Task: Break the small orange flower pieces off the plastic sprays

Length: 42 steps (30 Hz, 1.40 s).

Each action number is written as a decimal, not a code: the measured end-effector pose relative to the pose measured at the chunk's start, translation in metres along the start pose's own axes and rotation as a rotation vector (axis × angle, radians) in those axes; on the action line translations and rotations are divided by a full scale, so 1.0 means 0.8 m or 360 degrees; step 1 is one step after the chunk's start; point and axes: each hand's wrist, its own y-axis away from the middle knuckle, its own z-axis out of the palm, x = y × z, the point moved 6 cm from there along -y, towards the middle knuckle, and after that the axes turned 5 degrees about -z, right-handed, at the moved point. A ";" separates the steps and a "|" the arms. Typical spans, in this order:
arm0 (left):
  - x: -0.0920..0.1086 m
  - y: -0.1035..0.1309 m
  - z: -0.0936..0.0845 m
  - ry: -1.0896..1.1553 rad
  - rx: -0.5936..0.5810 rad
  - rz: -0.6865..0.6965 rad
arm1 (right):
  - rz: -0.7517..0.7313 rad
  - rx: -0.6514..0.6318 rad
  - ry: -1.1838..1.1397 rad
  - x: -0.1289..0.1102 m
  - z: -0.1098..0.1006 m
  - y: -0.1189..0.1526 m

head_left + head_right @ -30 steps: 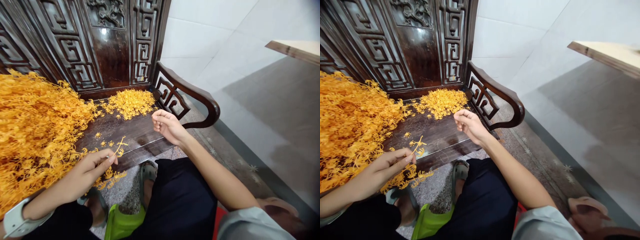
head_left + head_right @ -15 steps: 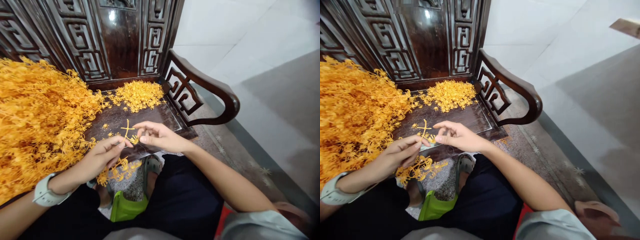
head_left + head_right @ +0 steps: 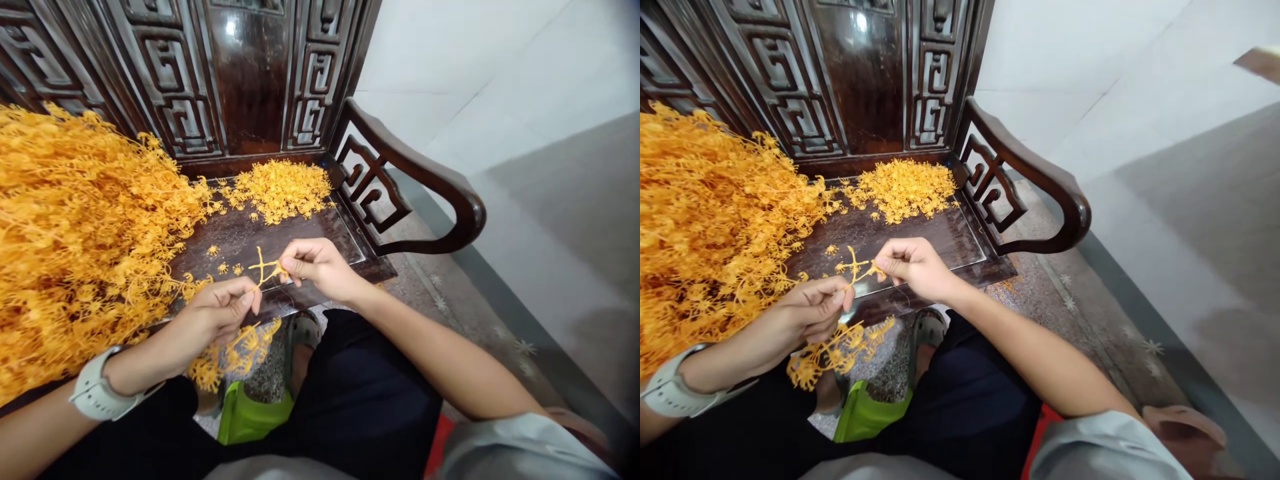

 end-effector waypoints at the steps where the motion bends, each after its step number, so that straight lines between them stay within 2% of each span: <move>1: 0.000 0.002 0.001 0.0013 0.0000 -0.0011 | -0.0016 0.0106 -0.0023 0.001 -0.010 -0.003; 5: -0.004 0.019 0.004 -0.0006 -0.0022 0.0000 | -0.0187 0.0775 -0.0002 -0.004 -0.086 -0.008; 6: -0.005 0.025 0.003 -0.0005 -0.0004 0.0000 | -0.0202 0.0838 0.0078 -0.006 -0.101 -0.006; 7: -0.006 0.029 0.000 0.0004 0.0020 0.0010 | -0.0161 0.0772 0.0180 -0.007 -0.109 -0.006; 8: -0.006 0.033 -0.003 0.0010 0.0050 0.0020 | -0.0072 0.0592 0.0281 -0.003 -0.108 -0.007; 9: -0.006 0.035 -0.008 0.0010 0.0091 0.0032 | 0.0053 0.0314 0.0367 0.003 -0.098 -0.005; 13: -0.004 0.035 -0.030 -0.0008 0.0253 0.0039 | 0.0484 -0.1070 0.0505 0.035 -0.029 0.033; 14: -0.004 0.034 -0.034 -0.0018 0.0279 0.0036 | 0.0547 -0.1326 0.0468 0.037 -0.017 0.044; 15: -0.004 0.033 -0.037 -0.0032 0.0288 0.0041 | 0.0563 -0.1434 0.0393 0.034 -0.012 0.048; 16: -0.004 0.032 -0.039 -0.0052 0.0287 0.0044 | 0.0499 -0.1336 0.0289 0.026 -0.014 0.042; 17: -0.004 0.031 -0.039 -0.0072 0.0283 0.0047 | 0.0352 -0.1032 0.0165 0.012 -0.025 0.027; 19: -0.005 0.029 -0.039 -0.0113 0.0266 0.0052 | -0.0091 -0.0030 -0.0118 -0.023 -0.077 -0.001; 20: -0.006 0.029 -0.037 -0.0136 0.0247 0.0053 | -0.0275 0.0454 -0.0256 -0.036 -0.105 -0.002; 21: -0.006 0.028 -0.035 -0.0161 0.0227 0.0053 | -0.0373 0.0793 -0.0370 -0.042 -0.124 0.001; 22: -0.006 0.028 -0.033 -0.0188 0.0208 0.0053 | -0.0376 0.0953 -0.0446 -0.043 -0.133 0.003; 23: -0.006 0.027 -0.030 -0.0214 0.0195 0.0051 | -0.0308 0.0972 -0.0471 -0.041 -0.134 0.003; 26: -0.007 0.028 -0.026 -0.0260 0.0193 0.0036 | -0.0096 0.0710 -0.0273 -0.031 -0.115 0.007; 30: -0.005 0.030 -0.024 -0.0271 0.0195 0.0041 | -0.0082 0.0506 -0.0077 -0.027 -0.092 0.016; 36: -0.004 0.026 -0.028 -0.0167 0.0261 0.0048 | 0.0098 0.0289 0.0232 -0.010 -0.085 0.017; 39: -0.002 0.023 -0.025 0.0055 0.0277 0.0038 | 0.0096 0.0050 0.0355 -0.006 -0.061 0.018; 42: 0.008 0.015 -0.009 0.0510 0.0151 0.0056 | 0.0040 -0.0170 0.0518 -0.010 -0.023 0.020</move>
